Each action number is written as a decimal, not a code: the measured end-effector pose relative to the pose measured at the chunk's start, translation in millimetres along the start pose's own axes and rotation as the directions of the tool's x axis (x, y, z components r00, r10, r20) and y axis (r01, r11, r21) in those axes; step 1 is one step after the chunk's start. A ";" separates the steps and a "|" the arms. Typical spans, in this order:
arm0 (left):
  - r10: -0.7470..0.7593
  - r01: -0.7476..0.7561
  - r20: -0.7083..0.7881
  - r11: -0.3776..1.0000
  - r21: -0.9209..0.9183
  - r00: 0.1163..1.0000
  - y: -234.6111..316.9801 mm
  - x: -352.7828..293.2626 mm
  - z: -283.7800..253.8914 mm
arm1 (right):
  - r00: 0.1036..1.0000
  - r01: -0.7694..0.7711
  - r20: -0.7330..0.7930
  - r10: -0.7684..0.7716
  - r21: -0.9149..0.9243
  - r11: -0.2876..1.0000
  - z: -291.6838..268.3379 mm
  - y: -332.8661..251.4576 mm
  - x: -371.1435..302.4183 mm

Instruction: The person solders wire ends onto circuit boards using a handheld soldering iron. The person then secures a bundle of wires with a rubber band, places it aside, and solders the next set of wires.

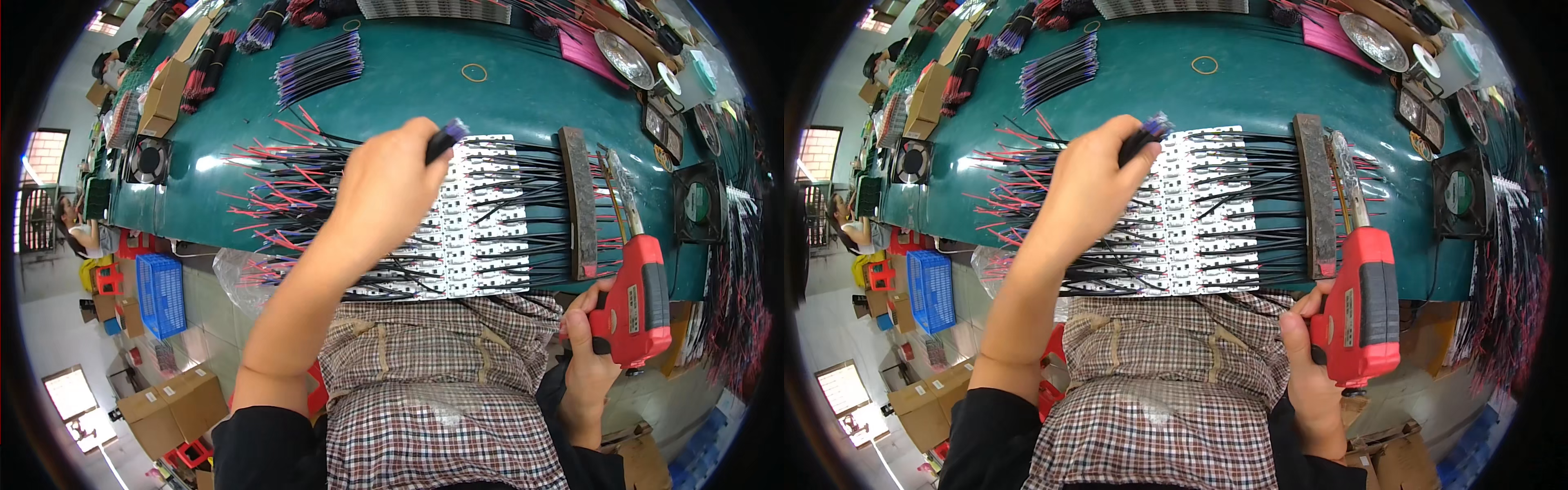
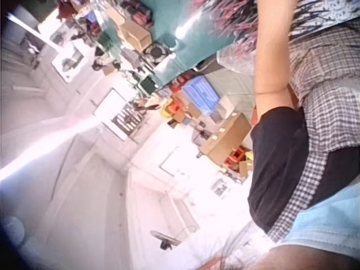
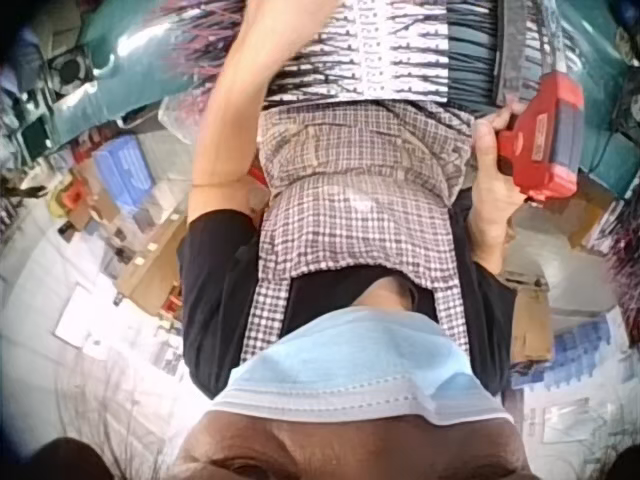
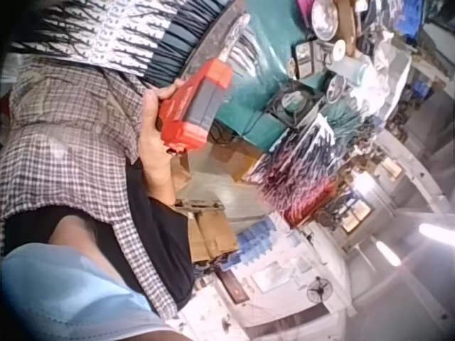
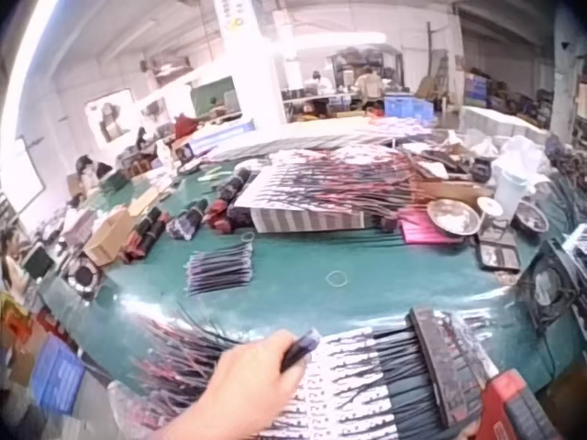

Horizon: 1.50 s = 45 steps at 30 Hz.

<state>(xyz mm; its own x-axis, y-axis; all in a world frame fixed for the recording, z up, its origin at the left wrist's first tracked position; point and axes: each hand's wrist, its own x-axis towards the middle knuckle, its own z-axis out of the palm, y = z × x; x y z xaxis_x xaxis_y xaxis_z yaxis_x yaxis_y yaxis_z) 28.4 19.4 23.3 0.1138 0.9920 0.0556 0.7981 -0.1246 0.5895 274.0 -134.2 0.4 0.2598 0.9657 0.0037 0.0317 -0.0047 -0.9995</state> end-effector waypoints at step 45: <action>0.133 -0.144 0.096 0.982 0.122 0.986 -48.0 41.3 15.7 | 0.951 -0.156 0.195 0.241 -0.370 0.916 62.2 0.4 31.4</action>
<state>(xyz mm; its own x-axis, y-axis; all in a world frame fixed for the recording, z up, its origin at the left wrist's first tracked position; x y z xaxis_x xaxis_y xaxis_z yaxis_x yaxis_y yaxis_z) 4.0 66.0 -15.4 0.2752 0.9598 0.0559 0.8396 -0.2683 0.4724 222.1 -87.7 -1.9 0.0668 0.9676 -0.2433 0.3455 -0.2512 -0.9042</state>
